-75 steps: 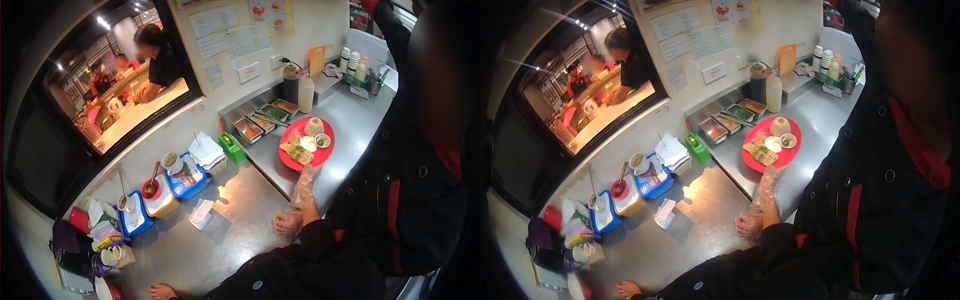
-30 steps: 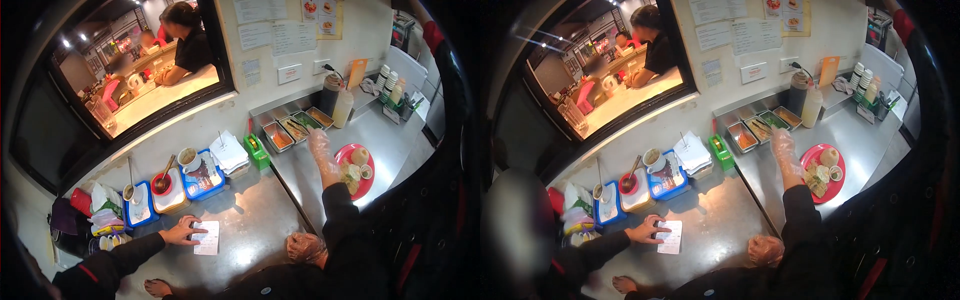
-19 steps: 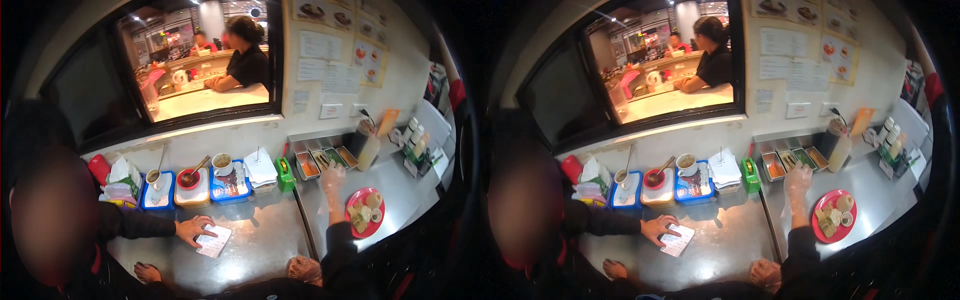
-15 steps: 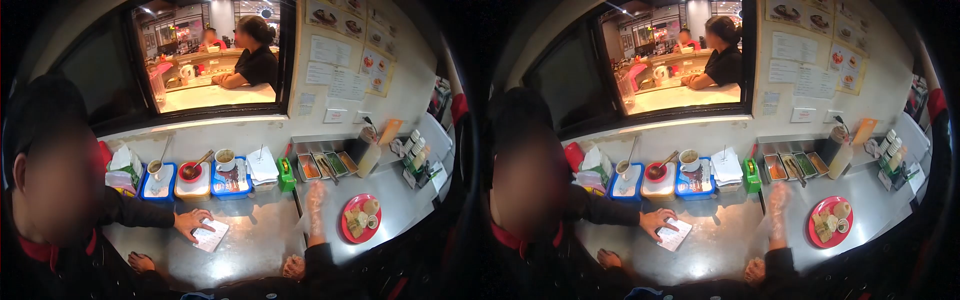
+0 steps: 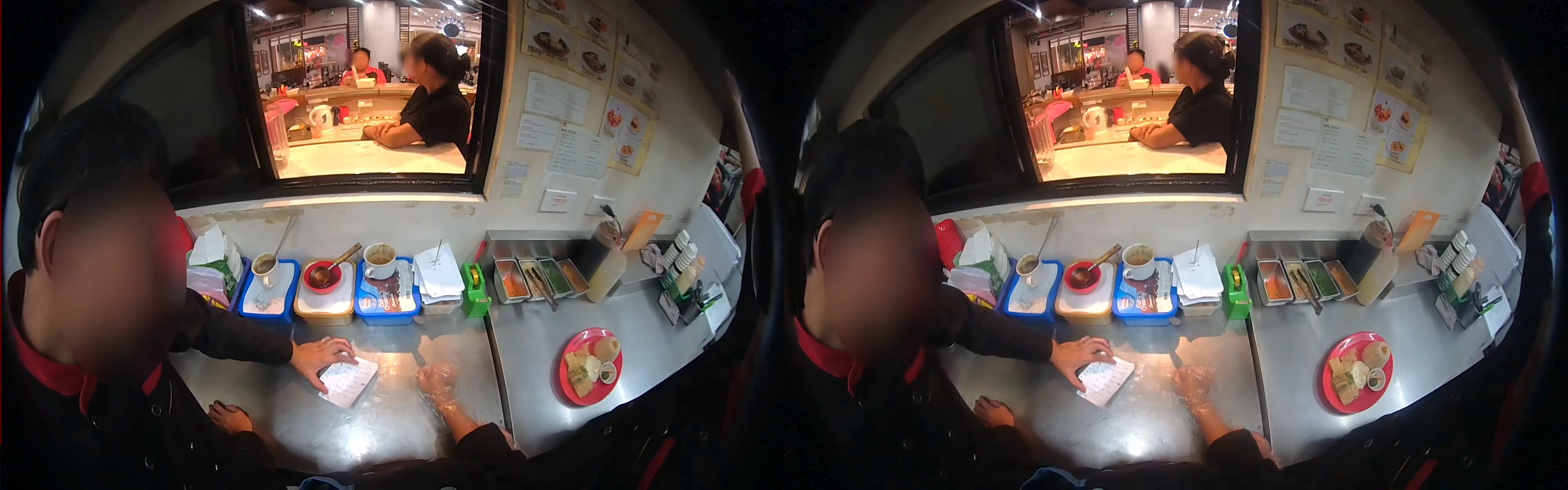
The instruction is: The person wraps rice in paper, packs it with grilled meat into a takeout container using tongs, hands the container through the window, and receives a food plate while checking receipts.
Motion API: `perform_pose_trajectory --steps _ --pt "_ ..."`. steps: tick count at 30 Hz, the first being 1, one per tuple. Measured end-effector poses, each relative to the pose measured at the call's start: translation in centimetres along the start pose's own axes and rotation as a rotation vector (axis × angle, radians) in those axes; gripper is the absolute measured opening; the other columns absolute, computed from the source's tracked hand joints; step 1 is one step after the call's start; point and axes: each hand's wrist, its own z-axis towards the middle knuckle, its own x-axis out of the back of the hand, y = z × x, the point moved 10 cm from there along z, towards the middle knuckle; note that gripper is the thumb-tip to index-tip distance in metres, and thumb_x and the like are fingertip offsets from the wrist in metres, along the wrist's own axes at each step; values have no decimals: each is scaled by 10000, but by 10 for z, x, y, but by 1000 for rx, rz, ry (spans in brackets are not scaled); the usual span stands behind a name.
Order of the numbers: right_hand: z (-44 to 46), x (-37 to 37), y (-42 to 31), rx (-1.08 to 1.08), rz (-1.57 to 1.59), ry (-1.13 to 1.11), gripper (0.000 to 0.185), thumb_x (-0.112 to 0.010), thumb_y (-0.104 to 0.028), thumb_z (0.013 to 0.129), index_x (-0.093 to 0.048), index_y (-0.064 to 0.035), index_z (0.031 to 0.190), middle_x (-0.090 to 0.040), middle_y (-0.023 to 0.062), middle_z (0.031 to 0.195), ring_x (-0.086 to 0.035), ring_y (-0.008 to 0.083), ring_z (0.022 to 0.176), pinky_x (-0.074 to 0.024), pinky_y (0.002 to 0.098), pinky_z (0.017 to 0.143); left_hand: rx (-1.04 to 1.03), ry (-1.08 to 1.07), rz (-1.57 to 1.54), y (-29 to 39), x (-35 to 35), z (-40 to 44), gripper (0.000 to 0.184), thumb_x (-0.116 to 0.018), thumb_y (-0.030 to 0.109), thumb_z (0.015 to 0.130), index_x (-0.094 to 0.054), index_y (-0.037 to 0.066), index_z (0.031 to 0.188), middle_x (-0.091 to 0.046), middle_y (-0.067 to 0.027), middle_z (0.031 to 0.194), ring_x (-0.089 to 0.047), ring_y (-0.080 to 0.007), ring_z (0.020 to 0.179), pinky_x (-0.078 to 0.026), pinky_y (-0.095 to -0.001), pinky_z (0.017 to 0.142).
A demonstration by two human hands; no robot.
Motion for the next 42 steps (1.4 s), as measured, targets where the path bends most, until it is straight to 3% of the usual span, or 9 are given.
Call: perform_pose_trajectory --steps 8,12,20,23,27,30,33,36,42 --pt "-4 5 20 -244 183 85 89 -628 -165 696 -590 -88 674 -600 119 634 -602 299 686 -459 461 645 16 10 7 5 10 1 281 -488 127 808 -522 56 1078 -518 -168 1162 -486 -351 1090 -394 -447 931" --pt "-6 -6 23 -164 342 98 133 -614 -201 728 -597 -85 663 -590 117 608 -599 300 662 -450 452 619 35 5 25 -1 5 1 308 -544 133 775 -534 91 1079 -530 -132 1154 -481 -307 1100 -378 -429 946" --pt "1 -8 5 57 65 28 387 -574 -310 856 -535 -93 538 -560 119 570 -542 315 548 -394 451 559 19 3 -25 3 6 1 298 -509 117 799 -525 60 1091 -510 -177 1176 -488 -352 1097 -400 -434 926" --pt "-1 -6 10 -21 150 17 413 -485 -362 898 -626 -67 646 -583 114 594 -565 295 589 -379 444 606 8 -28 -34 3 6 2 299 -501 122 797 -524 56 1087 -507 -180 1175 -491 -357 1085 -399 -435 925" --pt "3 1 13 -125 248 -34 435 -489 -332 917 -579 -69 583 -600 147 638 -555 333 607 -425 432 628 -47 77 -50 3 6 0 302 -497 117 771 -523 45 1063 -513 -189 1146 -490 -368 1067 -380 -462 927" --pt "-7 -9 14 -21 64 126 316 -446 -312 933 -608 -55 844 -616 148 724 -578 337 707 -445 418 794 -44 3 -43 -3 -12 2 287 -522 130 750 -543 36 1020 -548 -173 1057 -497 -352 1017 -365 -454 926" --pt "-6 -11 26 -151 294 -2 282 -436 -292 932 -594 -60 907 -629 149 781 -588 337 755 -436 441 775 -103 -58 47 6 0 3 292 -562 163 727 -551 70 1004 -552 -144 1025 -509 -321 984 -393 -435 883" --pt "-1 -2 24 -245 434 -60 262 -427 -273 931 -580 -64 970 -641 150 839 -598 336 803 -428 464 756 -83 141 44 8 11 0 283 -541 141 736 -547 87 1014 -552 -128 1063 -502 -327 1025 -405 -441 894" --pt "-2 -1 19 -199 373 -76 195 -471 -237 904 -596 -103 968 -648 113 821 -612 316 785 -452 446 751 -27 99 -13 3 7 -1 289 -526 147 751 -549 75 1030 -542 -159 1096 -493 -345 1051 -403 -452 908"
